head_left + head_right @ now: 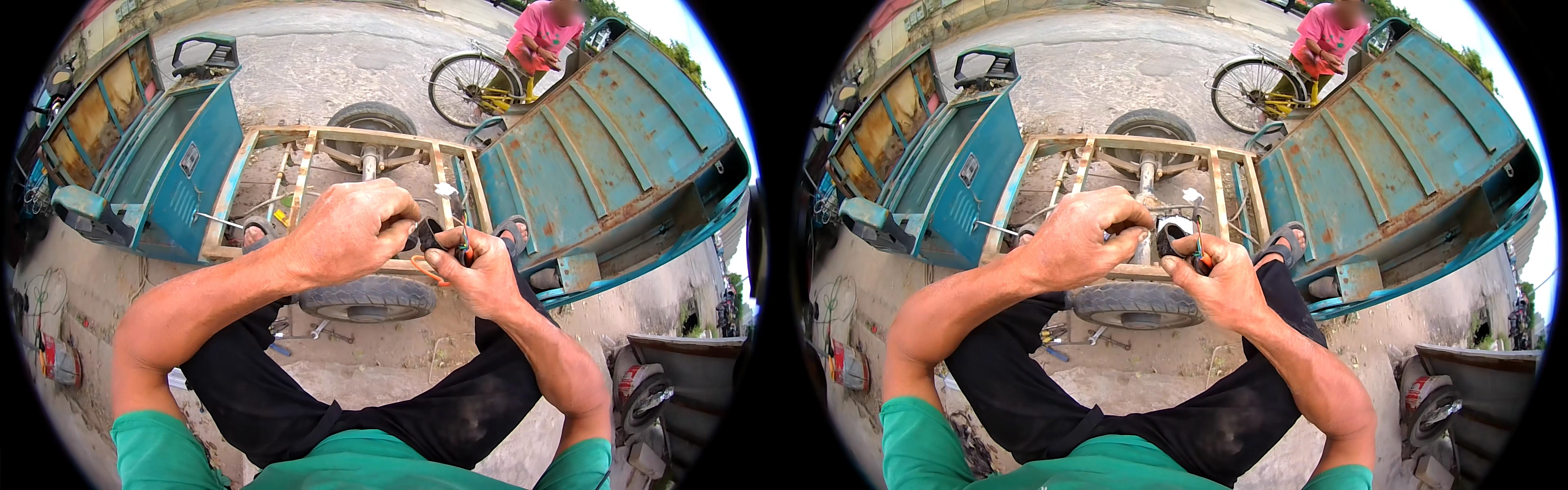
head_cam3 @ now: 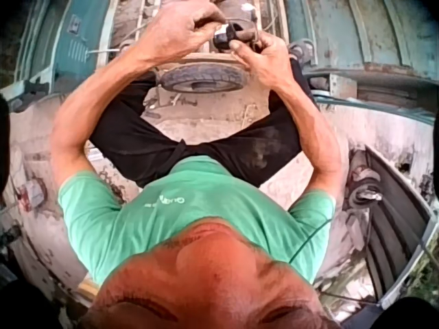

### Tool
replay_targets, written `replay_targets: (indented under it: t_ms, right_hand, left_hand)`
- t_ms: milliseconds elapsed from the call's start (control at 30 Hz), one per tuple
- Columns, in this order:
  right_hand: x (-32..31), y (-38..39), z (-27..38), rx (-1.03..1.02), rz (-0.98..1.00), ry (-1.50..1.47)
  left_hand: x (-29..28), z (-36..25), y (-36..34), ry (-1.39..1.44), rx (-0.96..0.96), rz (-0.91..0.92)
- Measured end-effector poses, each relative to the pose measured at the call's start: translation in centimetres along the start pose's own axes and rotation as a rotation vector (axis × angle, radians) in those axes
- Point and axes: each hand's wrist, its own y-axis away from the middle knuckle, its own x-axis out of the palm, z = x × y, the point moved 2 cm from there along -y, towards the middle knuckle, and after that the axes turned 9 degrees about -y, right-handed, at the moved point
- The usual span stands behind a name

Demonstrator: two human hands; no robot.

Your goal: The person sits on the ground and works on the wiring of a teal three-wheeled vehicle frame. They strip wire ends, twist them together, and wrap the connections with black electrical tape. The person handles multiple wires and secures them to the frame.

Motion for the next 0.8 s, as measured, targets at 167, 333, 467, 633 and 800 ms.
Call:
replay_targets:
  t_ms: [167,333,467,633,800]
  right_hand:
    - [0.1,0.1,0.1,-0.004,-0.010,-0.010]
    - [0.6,0.3,0.4,-0.037,-0.015,0.008]
    - [0.8,0.7,1.3,-0.092,-0.025,0.083]
    - [0.3,0.8,0.8,-0.123,0.026,0.098]
    - [0.1,0.9,0.5,-0.140,0.076,0.118]
  left_hand:
    - [0.8,-0.9,0.4,-0.090,0.070,0.038]
    - [1.2,-1.4,0.7,-0.152,0.079,0.008]
    - [1.3,-1.6,0.7,-0.113,0.003,0.056]
    - [1.3,-1.7,0.2,-0.050,-0.046,0.134]
    - [2.2,-1.2,0.3,-0.014,-0.047,0.158]
